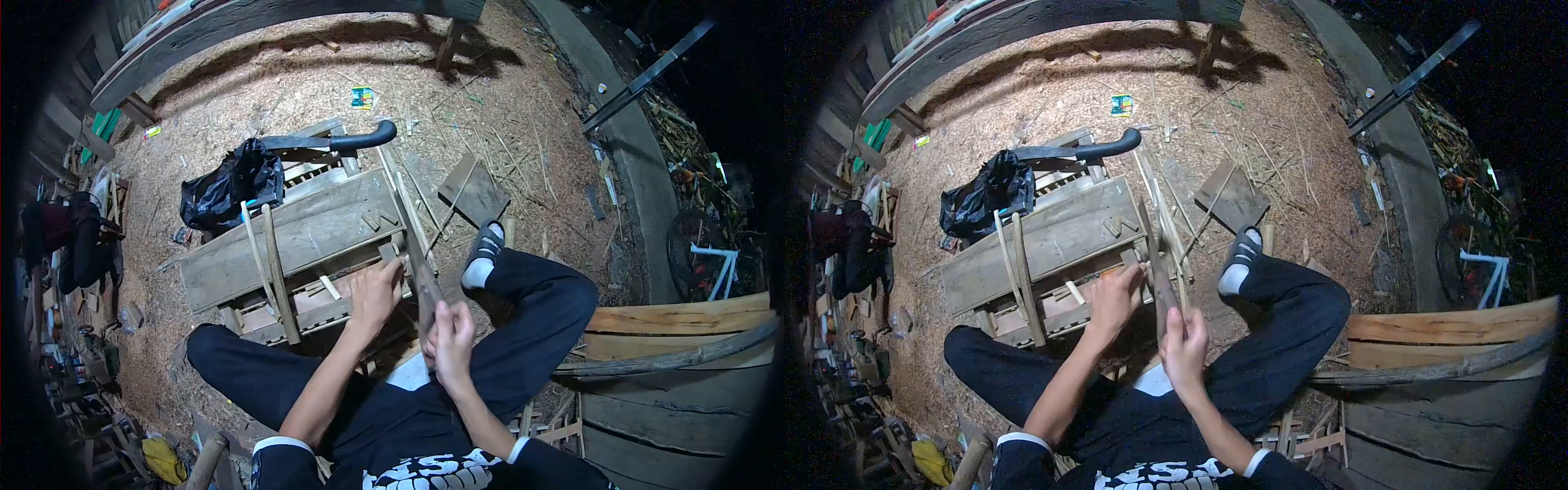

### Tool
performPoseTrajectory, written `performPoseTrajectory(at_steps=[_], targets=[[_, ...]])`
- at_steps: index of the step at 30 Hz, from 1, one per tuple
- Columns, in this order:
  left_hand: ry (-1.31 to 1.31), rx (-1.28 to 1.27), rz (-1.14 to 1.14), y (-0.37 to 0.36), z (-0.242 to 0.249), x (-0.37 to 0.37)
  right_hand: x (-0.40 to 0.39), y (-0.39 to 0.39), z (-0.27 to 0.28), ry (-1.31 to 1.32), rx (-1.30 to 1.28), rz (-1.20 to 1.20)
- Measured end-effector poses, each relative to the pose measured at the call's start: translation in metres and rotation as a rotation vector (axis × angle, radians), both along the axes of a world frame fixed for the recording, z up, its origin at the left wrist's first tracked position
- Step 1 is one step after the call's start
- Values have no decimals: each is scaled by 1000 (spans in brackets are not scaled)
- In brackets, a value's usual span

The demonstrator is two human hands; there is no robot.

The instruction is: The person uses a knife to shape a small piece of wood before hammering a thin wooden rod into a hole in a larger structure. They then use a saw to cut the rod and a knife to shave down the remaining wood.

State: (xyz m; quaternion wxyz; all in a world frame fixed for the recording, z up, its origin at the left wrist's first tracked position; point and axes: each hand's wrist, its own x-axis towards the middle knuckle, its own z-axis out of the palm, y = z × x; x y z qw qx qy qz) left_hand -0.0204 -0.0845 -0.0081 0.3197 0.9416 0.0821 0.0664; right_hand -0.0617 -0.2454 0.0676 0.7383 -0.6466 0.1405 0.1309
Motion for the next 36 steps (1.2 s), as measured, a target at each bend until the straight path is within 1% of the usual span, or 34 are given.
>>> performPoseTrajectory(at_steps=[2,3,5,6,7,9,10,13,14,17,18,20,21,23,25,26,27,29,30,31,33,35,36], targets=[[-192,12,25,-3,-10,2,-19,-11,6,-31,-22,40],[-195,10,32,-2,-8,4,-11,-7,6,-34,-24,46],[-189,-49,10,-2,-2,1,7,8,2,0,-40,4],[-166,-43,17,-3,-2,0,15,14,-5,-34,-24,0],[-169,-36,14,-2,0,0,9,11,-1,-37,-18,-3],[-80,1,31,-4,4,-1,-15,-5,12,19,-1,19],[-87,-1,39,-2,5,2,-22,-9,8,-35,-53,19],[-98,-24,1,-4,0,0,15,14,-22,-104,-50,-12],[-87,-32,15,-5,-1,-1,18,20,-11,-53,-22,-9],[-134,-23,53,-3,-1,3,-21,-3,8,-48,-23,27],[-123,-17,43,-3,-2,4,-21,-5,0,-73,-57,17],[-98,-9,21,-5,-4,2,10,15,-22,-102,-58,-2],[-91,-18,28,-6,-5,1,18,22,-23,-134,-59,-15],[-92,-13,37,-1,-1,1,0,15,-4,-102,-56,2],[-35,-10,52,-5,2,2,-22,-4,9,-47,4,5],[-60,-3,29,-3,0,2,-15,-3,-4,-47,-36,-1],[-54,-2,23,-3,-2,2,1,9,-17,-72,-20,-20],[-76,-27,43,-4,-9,1,16,23,-31,-141,-111,6],[-73,3,63,-5,-13,0,7,13,-23,-133,-68,16],[-50,-16,45,-4,-4,0,-9,3,-14,-53,-39,-5],[-45,49,53,-5,-8,2,-22,-4,-4,-99,-75,11],[-56,-7,41,-4,2,2,12,11,-18,-71,-83,14],[-76,-62,38,-5,4,0,23,18,-14,-62,-57,6]])
